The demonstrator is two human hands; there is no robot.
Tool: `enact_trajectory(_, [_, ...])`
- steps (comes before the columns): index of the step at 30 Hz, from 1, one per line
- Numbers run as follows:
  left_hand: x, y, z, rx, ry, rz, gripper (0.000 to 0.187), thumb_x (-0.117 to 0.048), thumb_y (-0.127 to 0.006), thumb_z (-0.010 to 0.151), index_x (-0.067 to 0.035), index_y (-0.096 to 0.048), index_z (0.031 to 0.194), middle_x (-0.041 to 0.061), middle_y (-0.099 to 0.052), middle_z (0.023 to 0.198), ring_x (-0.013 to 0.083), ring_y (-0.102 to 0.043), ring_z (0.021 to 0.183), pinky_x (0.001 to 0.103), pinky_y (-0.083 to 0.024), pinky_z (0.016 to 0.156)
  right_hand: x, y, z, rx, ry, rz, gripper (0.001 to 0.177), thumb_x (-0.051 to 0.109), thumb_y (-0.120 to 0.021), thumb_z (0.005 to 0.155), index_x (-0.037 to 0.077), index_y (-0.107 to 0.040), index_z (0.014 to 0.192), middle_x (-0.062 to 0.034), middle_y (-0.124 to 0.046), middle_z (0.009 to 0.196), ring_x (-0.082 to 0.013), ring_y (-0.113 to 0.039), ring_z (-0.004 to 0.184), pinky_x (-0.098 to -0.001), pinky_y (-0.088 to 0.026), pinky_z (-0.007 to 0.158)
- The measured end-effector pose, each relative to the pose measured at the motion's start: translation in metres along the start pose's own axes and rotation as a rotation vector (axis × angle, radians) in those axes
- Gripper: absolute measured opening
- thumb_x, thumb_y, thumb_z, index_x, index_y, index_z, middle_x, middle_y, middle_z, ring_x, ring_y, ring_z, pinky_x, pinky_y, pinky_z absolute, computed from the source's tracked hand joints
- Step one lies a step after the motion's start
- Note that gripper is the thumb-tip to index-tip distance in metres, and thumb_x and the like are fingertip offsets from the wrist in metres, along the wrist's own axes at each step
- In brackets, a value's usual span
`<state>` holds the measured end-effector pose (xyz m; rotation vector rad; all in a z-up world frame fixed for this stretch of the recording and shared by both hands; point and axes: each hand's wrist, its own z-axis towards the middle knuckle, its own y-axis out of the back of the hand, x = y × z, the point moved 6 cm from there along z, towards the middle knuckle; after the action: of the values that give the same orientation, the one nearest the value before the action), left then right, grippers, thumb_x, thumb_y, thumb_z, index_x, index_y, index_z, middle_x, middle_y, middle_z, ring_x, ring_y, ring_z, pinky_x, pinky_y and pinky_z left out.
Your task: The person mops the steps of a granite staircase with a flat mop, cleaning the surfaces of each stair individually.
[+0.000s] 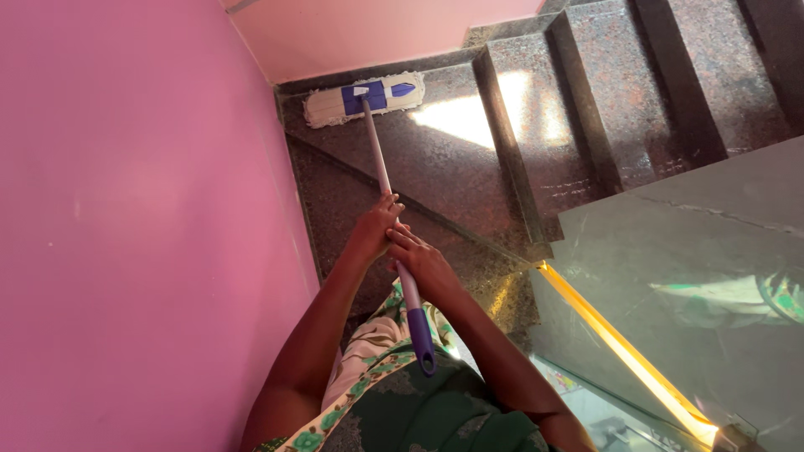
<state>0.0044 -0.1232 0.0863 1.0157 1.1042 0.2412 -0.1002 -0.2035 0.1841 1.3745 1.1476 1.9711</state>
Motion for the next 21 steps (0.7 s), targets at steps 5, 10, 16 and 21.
enact_trajectory(5, [-0.027, -0.005, 0.008, 0.126, 0.012, 0.174, 0.041, -0.016, -0.065, 0.091, -0.004, -0.066, 0.130, 0.020, -0.054, 0.150, 0.0300, -0.049, 0.142, 0.045, -0.048, 0.108, -0.009, 0.024, -0.010, 0.130, -0.142, 0.023, 0.018, 0.018, -0.073, 0.086, 0.009, -0.073, 0.102, -0.0081, -0.058, 0.151, -0.0303, -0.053, 0.141, -0.0452, -0.053, 0.102])
enact_trajectory(10, [-0.042, -0.001, 0.005, 0.052, -0.032, 0.110, 0.040, -0.020, -0.064, 0.092, -0.003, -0.066, 0.129, 0.021, -0.056, 0.147, 0.0329, -0.047, 0.144, 0.044, -0.049, 0.109, 0.002, 0.049, -0.014, 0.048, -0.091, 0.047, 0.022, 0.023, -0.077, 0.085, 0.008, -0.074, 0.100, -0.0114, -0.059, 0.146, -0.0320, -0.049, 0.142, -0.0461, -0.051, 0.106])
enact_trajectory(16, [-0.025, -0.016, -0.001, 0.017, -0.034, 0.052, 0.043, -0.022, -0.065, 0.091, -0.001, -0.065, 0.128, 0.023, -0.052, 0.150, 0.0348, -0.043, 0.146, 0.045, -0.048, 0.110, -0.013, 0.010, -0.022, 0.038, -0.077, 0.004, 0.020, 0.022, -0.076, 0.085, 0.009, -0.073, 0.101, -0.0127, -0.056, 0.150, -0.0328, -0.046, 0.144, -0.0459, -0.050, 0.107])
enact_trajectory(21, [-0.005, -0.051, 0.003, 0.012, -0.030, 0.032, 0.047, -0.027, -0.067, 0.091, 0.001, -0.064, 0.128, 0.024, -0.049, 0.150, 0.0363, -0.039, 0.147, 0.047, -0.045, 0.110, -0.043, -0.023, -0.033, -0.005, -0.061, -0.011, 0.020, 0.024, -0.075, 0.089, 0.008, -0.071, 0.099, -0.0129, -0.055, 0.151, -0.0335, -0.046, 0.145, -0.0469, -0.050, 0.108])
